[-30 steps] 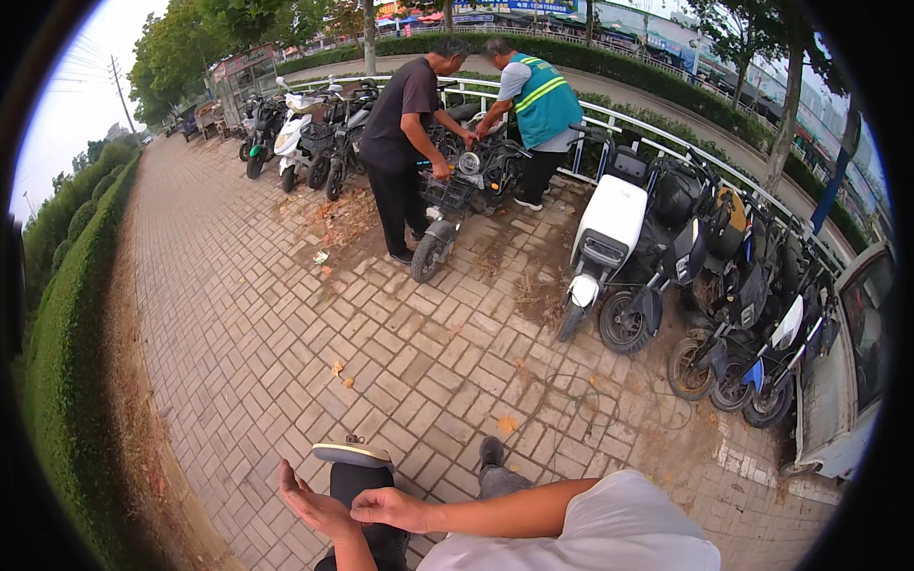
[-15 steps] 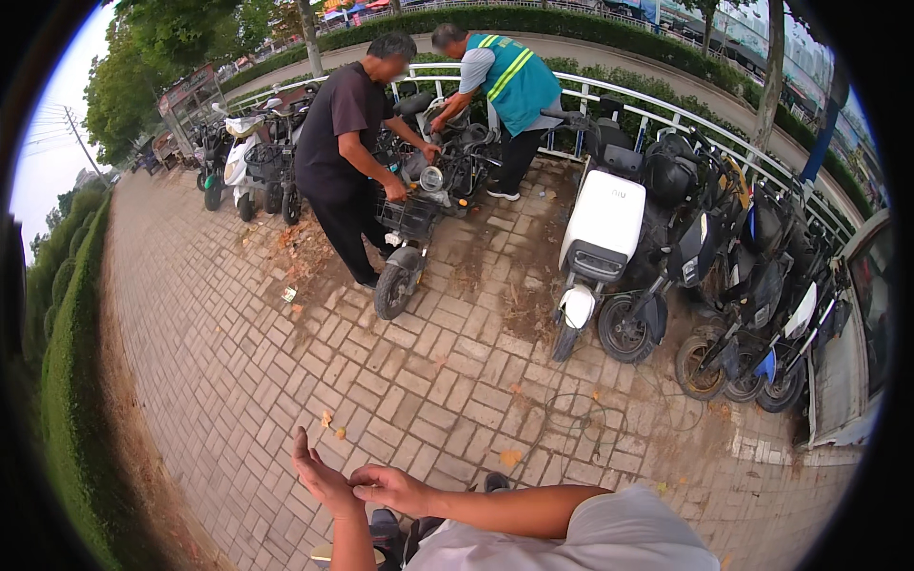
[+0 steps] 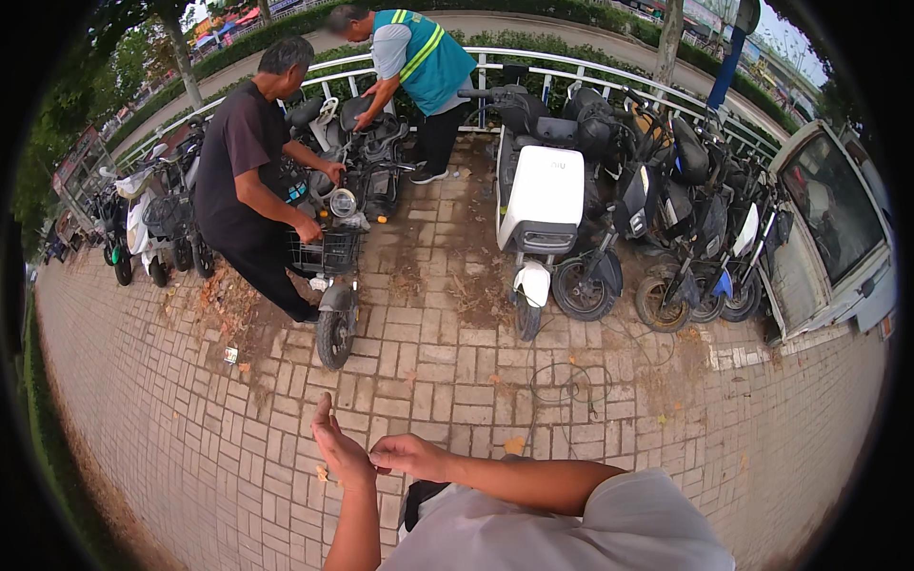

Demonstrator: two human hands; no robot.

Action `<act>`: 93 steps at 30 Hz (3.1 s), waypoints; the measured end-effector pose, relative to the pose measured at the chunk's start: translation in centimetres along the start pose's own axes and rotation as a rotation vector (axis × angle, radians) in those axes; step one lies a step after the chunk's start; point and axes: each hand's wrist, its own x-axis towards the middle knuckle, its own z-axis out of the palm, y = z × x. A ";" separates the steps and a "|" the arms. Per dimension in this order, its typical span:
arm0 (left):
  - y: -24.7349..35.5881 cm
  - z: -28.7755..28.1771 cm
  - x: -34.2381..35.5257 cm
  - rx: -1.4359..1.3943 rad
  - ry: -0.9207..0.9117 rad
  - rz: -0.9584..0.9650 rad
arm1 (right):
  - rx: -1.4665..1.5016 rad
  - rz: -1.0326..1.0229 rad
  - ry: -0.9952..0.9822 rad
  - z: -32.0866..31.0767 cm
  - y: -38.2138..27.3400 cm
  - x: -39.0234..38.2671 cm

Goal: The person moves a gray electric scooter from a parking area to a workshop, opens the seat to access the under-seat compartment, retrieves a wrench and an impact driver, and uses the impact driver to remove screws from the scooter's frame.

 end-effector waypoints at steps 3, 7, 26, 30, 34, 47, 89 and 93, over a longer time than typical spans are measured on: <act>-1.1 -0.4 2.5 0.028 -0.067 -0.015 | 0.050 -0.149 0.216 0.7 -0.7 3.2; -2.0 0.7 4.1 0.000 -0.222 -0.024 | 0.086 -0.096 0.341 0.5 -0.6 4.1; -11.3 7.6 2.7 0.231 -0.687 -0.640 | -0.348 0.524 1.240 -14.7 14.3 -23.1; -10.0 10.3 3.0 0.270 -0.537 -0.597 | -0.573 0.633 1.058 -20.5 15.7 -24.7; -8.9 11.6 3.1 0.385 -0.446 -0.456 | -0.847 0.599 0.844 -29.1 16.9 -23.9; -22.2 7.0 9.3 0.425 -0.426 -0.843 | -0.821 0.596 1.014 -37.2 14.3 -16.8; -22.1 16.5 8.0 0.686 -0.437 -0.918 | -0.789 0.569 0.864 -53.1 8.0 -16.2; -20.9 16.5 8.0 0.691 -0.402 -0.890 | -0.810 0.529 0.781 -53.1 7.3 -15.0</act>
